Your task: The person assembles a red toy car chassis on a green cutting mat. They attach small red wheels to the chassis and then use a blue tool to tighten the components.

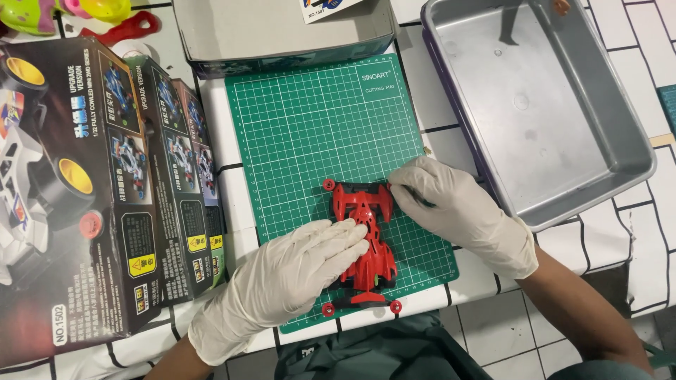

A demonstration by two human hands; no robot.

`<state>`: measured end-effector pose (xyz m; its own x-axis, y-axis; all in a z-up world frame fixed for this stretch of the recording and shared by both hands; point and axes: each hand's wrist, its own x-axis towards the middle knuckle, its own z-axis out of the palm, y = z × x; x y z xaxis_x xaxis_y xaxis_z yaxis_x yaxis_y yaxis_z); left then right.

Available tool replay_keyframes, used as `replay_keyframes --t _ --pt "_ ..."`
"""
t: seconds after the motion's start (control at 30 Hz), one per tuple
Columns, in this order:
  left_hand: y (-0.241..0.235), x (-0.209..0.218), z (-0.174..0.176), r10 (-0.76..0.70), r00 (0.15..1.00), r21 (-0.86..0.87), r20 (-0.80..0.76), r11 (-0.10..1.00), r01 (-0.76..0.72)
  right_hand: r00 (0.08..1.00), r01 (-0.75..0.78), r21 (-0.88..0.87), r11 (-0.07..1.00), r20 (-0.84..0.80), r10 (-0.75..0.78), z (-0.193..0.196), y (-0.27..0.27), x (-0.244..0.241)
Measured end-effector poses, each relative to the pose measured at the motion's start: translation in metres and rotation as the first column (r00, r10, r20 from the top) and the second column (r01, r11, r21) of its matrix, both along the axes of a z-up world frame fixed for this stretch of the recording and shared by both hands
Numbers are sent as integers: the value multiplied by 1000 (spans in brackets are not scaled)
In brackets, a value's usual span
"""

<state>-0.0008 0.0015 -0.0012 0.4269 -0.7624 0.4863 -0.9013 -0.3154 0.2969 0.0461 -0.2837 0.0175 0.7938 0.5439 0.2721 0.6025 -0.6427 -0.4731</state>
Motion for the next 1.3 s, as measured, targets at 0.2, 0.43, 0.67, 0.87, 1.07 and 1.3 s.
replay_keyframes --t 0.2,0.43,0.67,0.87,1.07,1.3 --pt "0 0 -1 -8 1000 -15 -15 1000 8 1000 -4 9 1000 -11 4 4 0 -2" --pt "-1 0 -1 -1 1000 -13 -15 1000 0 998 -2 -1 1000 59 2 -2 -5 -2" --pt "-1 0 1 0 1000 -22 -26 1000 -1 1000 -10 12 1000 5 10 2 0 1" --pt "-1 0 0 -12 999 -35 -34 999 11 997 0 56 998 -81 4 8 3 0" --pt "0 -1 -1 -7 999 -19 -44 1000 7 999 32 50 998 -41 -30 -2 -6 -1" --pt "0 -2 -1 -18 993 -23 -117 1000 16 998 49 18 999 -46 -48 -1 -1 -1"
